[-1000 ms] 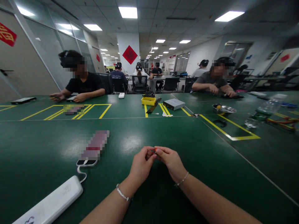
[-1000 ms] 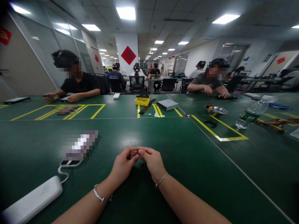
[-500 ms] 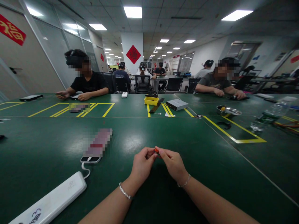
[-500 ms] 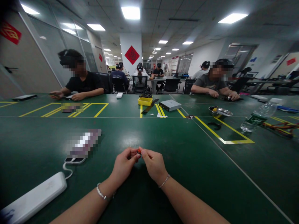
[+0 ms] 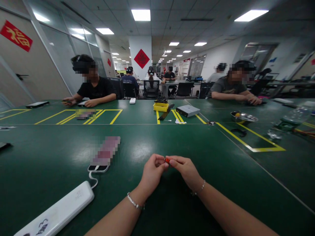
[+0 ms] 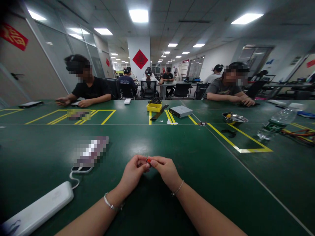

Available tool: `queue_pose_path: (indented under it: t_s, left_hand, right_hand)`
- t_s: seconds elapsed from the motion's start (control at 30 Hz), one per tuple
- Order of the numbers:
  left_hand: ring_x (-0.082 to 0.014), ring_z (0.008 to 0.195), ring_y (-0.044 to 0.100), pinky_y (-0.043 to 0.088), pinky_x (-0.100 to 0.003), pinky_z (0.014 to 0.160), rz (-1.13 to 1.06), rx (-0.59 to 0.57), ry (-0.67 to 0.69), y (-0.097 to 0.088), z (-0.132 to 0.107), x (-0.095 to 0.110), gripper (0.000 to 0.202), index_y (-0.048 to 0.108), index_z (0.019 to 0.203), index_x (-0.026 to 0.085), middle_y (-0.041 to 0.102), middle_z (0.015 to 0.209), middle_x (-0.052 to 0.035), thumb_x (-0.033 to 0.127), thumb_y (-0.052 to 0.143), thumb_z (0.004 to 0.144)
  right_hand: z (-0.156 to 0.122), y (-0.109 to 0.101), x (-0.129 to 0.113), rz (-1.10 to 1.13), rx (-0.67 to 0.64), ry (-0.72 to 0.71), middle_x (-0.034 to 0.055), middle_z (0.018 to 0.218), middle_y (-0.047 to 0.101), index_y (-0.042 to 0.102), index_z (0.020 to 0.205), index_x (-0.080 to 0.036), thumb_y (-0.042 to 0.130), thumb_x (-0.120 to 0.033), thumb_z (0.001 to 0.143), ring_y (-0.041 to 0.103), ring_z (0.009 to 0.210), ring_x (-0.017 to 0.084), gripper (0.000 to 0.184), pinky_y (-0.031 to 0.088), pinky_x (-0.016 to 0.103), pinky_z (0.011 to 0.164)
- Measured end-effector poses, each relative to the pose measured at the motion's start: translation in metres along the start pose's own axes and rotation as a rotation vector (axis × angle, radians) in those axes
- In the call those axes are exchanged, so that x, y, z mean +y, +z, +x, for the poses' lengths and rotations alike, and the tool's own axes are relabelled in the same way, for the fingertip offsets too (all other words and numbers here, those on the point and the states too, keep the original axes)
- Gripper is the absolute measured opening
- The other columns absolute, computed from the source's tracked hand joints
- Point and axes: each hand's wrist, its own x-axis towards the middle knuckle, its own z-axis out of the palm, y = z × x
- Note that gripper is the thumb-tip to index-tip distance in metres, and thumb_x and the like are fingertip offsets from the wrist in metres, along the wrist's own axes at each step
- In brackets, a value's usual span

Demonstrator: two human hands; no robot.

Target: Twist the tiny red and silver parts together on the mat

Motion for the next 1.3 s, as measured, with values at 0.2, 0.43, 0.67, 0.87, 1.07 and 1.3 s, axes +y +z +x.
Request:
queue_pose_path:
  t_s: [0.2,0.43,0.67,0.87,1.07,1.3]
  left_hand:
    - [-0.008,0.055,0.055,0.038,-0.019,0.054,-0.411,-0.276,-0.199,-0.001,-0.003,-0.003,0.023,0.047,0.073,0.014,0.06,0.064,-0.0009,0.028,0.065,0.067]
    - [-0.0096,0.063,0.058,0.04,-0.02,0.059,-0.369,-0.29,-0.238,0.0,-0.002,-0.008,0.02,0.053,0.076,0.012,0.06,0.068,-0.0025,0.03,0.061,0.072]
    - [-0.0145,0.079,0.059,0.043,-0.027,0.073,0.189,-0.156,-0.03,-0.002,0.001,-0.004,0.021,0.054,0.093,0.016,0.065,0.084,-0.005,0.029,0.051,0.077]
    - [-0.0152,0.085,0.059,0.043,-0.029,0.079,0.539,-0.045,0.103,-0.009,0.007,-0.011,0.017,0.055,0.092,0.019,0.065,0.089,-0.0034,0.022,0.048,0.077]
    - [-0.0165,0.091,0.058,0.041,-0.031,0.083,0.632,-0.046,0.096,-0.009,0.006,-0.005,0.018,0.056,0.091,0.019,0.065,0.09,-0.0037,0.019,0.048,0.075]
    - [-0.0191,0.093,0.056,0.039,-0.034,0.085,0.59,-0.048,0.108,-0.01,0.007,-0.008,0.02,0.057,0.092,0.019,0.064,0.092,-0.0051,0.021,0.049,0.074]
  right_hand:
    - [-0.003,0.001,-0.004,0.081,-0.005,-0.099,0.0052,0.096,0.062,0.064,0.082,-0.018,0.06,-0.033,0.07,0.057,0.09,0.016,0.019,0.047,0.029,0.077]
    - [-0.003,0.005,-0.006,-0.128,0.041,-0.081,0.0044,0.086,0.063,0.061,0.082,-0.017,0.056,-0.032,0.072,0.058,0.081,0.014,0.018,0.046,0.027,0.074]
    - [0.023,-0.079,-0.002,-0.744,0.375,0.065,0.0035,0.079,0.062,0.06,0.084,-0.016,0.05,-0.032,0.072,0.057,0.071,0.015,0.022,0.044,0.028,0.069]
    - [0.003,-0.206,0.021,-1.346,0.651,0.441,0.0154,0.093,0.056,0.061,0.086,-0.012,0.041,-0.029,0.075,0.053,0.085,0.024,0.028,0.04,0.032,0.066]
    - [-0.024,-0.241,0.033,-1.185,0.69,0.849,0.0148,0.104,0.054,0.06,0.094,-0.018,0.042,-0.032,0.072,0.053,0.091,0.029,0.032,0.04,0.035,0.063]
    - [-0.019,-0.222,0.031,-1.234,0.849,0.714,0.0204,0.115,0.044,0.058,0.103,-0.017,0.044,-0.04,0.07,0.04,0.105,0.039,0.043,0.037,0.048,0.075]
